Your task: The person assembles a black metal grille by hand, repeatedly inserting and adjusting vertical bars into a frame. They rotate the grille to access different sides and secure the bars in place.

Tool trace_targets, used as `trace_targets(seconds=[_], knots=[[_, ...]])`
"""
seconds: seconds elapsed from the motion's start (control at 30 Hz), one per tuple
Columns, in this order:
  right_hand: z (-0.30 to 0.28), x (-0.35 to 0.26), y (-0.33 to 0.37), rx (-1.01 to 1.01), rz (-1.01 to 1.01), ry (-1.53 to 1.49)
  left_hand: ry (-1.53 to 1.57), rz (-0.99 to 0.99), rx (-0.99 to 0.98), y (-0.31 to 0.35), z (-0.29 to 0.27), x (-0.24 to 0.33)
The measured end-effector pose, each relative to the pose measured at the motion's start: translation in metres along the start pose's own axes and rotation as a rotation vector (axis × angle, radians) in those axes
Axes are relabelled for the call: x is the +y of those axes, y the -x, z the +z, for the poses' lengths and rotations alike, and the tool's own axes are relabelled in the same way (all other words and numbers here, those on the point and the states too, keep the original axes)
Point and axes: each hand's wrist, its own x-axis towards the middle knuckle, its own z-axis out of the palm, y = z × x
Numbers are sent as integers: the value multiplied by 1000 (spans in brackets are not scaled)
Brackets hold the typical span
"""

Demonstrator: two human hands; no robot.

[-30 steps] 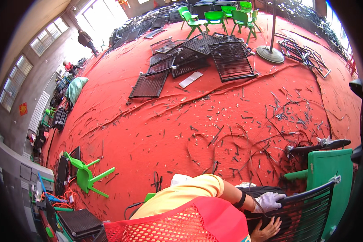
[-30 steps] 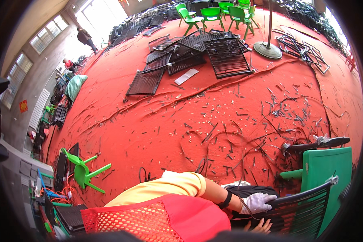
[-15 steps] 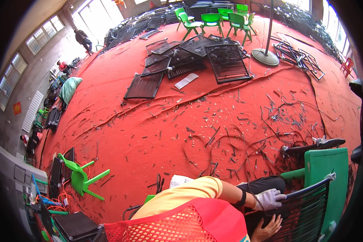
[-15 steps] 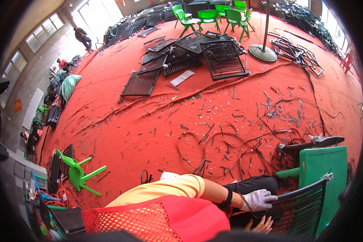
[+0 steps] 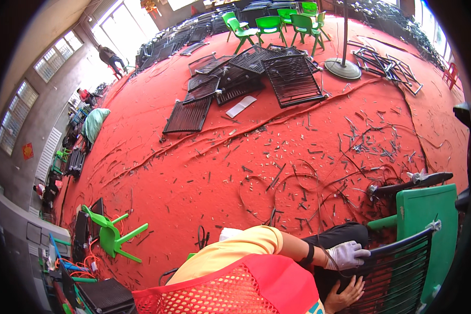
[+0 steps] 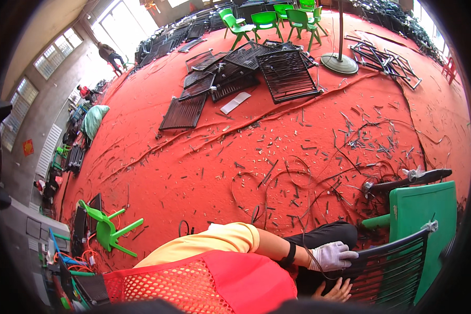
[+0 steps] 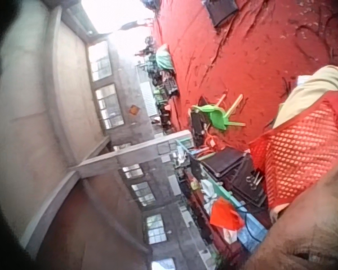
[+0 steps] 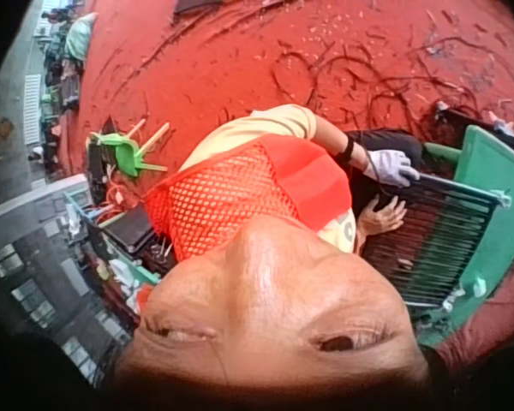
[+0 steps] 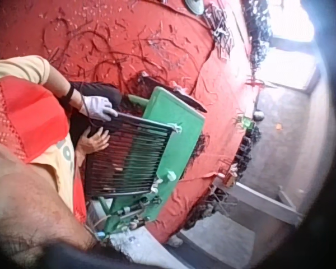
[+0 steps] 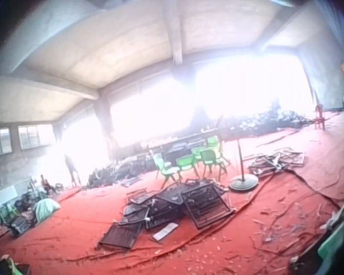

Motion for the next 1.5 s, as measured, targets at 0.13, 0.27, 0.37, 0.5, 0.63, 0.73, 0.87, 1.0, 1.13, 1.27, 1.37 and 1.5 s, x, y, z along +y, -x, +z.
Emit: trace_targets(seconds=[0.13,0.27,0.37,0.5,0.63,0.73,0.87,1.0,1.13,1.27,1.37,1.5], knots=[[1,1,-3,5,9,-3,16,-4,-13,-1,2,-3],[4,0,-5,11,26,-17,26,-15,-2,-2,3,-5],[6,-1,-5,14,32,-24,14,-7,35,-4,2,-6],[5,-1,-4,11,37,-22,10,-6,34,-4,0,-5],[4,-1,-2,13,39,-18,23,-5,-7,-1,1,-4],[2,-2,-2,17,37,-11,68,-14,-3,0,1,-4],[-1,-3,-2,8,39,-3,87,-21,-16,1,-1,-3],[-3,-3,-3,8,31,-1,102,-27,-29,0,-2,-3],[-1,-3,-4,6,23,-2,110,-22,-33,1,-2,-4],[1,-1,-1,-1,26,-5,113,-22,-35,1,-3,-4],[5,5,4,-35,25,6,117,-25,-39,0,-3,-4],[17,16,11,-63,25,58,119,-26,-35,0,-3,-4]])
